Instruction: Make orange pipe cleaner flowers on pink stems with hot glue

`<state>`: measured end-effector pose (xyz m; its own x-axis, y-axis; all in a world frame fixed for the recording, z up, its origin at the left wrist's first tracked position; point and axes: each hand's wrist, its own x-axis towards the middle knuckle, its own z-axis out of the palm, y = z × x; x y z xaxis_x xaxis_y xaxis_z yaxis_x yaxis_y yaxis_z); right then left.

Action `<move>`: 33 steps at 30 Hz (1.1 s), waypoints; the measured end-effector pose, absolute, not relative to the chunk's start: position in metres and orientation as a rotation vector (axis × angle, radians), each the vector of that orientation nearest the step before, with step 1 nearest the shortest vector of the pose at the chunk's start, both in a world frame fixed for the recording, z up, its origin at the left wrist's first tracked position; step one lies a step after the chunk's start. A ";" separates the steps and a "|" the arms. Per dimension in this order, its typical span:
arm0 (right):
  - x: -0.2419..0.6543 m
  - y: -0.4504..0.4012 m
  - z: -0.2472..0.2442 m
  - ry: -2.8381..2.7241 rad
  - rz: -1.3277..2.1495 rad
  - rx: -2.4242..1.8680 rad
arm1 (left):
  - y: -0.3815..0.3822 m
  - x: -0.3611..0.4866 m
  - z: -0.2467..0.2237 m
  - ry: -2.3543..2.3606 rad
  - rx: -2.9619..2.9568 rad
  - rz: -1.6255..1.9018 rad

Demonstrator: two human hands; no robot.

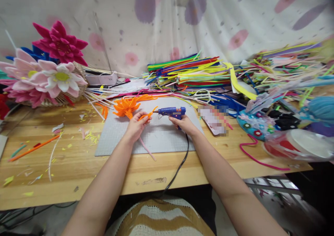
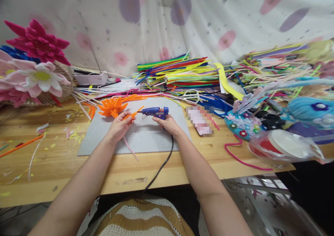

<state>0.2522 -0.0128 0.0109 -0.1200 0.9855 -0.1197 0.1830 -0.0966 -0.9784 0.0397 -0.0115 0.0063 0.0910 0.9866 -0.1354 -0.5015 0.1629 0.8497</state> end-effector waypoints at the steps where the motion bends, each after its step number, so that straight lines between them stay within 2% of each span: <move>1: 0.253 -0.013 0.010 -1.403 1.307 -1.348 | -0.011 0.040 0.006 0.846 0.731 1.268; 33: 0.251 -0.013 0.016 -1.411 1.234 -1.429 | -0.012 0.039 0.006 0.843 0.742 1.268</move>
<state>0.2506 -0.0128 0.0161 -0.0799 0.9896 -0.1197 0.2498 -0.0963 -0.9635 0.0394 -0.0117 0.0063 0.0922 0.9878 -0.1256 -0.4981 0.1550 0.8532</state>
